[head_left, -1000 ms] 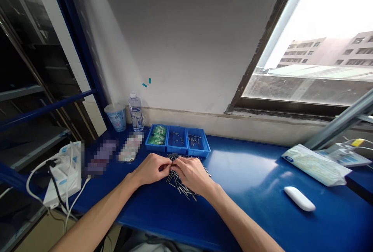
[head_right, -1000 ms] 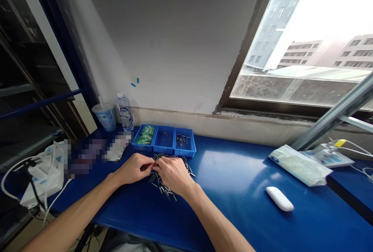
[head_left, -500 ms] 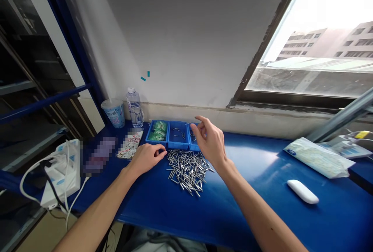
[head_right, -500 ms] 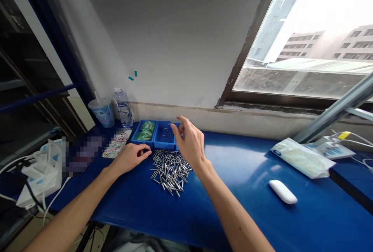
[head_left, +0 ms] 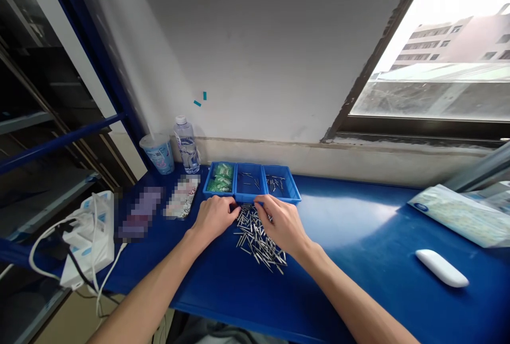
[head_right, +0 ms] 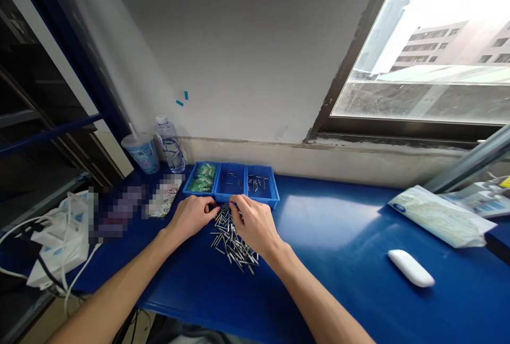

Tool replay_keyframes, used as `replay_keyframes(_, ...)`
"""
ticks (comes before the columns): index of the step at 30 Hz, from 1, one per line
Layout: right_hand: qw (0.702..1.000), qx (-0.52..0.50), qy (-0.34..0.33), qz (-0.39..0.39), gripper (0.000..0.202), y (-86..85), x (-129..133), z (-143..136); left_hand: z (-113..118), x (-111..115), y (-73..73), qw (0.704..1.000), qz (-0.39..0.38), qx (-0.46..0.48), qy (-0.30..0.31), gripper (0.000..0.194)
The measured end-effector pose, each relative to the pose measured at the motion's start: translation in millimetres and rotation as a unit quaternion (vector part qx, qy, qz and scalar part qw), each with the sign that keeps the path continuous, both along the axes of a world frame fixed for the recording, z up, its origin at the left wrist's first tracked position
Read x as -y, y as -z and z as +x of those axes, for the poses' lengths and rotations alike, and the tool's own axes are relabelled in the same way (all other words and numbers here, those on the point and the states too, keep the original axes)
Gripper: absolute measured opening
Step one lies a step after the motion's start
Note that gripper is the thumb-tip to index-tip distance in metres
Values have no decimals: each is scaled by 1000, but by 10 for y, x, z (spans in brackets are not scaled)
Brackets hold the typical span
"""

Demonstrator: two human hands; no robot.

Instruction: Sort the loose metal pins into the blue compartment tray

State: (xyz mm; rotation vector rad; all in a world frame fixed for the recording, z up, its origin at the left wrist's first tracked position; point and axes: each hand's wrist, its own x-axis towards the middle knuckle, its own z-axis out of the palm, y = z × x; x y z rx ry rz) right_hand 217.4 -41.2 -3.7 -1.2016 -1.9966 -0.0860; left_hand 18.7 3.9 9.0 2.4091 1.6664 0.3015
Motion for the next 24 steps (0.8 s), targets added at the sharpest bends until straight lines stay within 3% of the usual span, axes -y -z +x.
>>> replay_keyframes(6,994,85,-60,-37,24,50,39,-61,-57,9,85,999,-8,49,20,18)
replay_keyframes(9,988,129,-73,-46,24,36,53,-71,-119,55,98,991,17,114,73,19)
replay_keyframes(14,990,117,-73,-25,27,-37,44,-27,-190,190,71,945,123,252,170,22)
replay_keyframes(19,990,100,-89,-36,30,-19,32,-31,-182,227,65,941,91,276,175,21)
replay_keyframes(24,992,58,-105,-31,32,9,71,-102,-203,201,64,926,112,288,215,21)
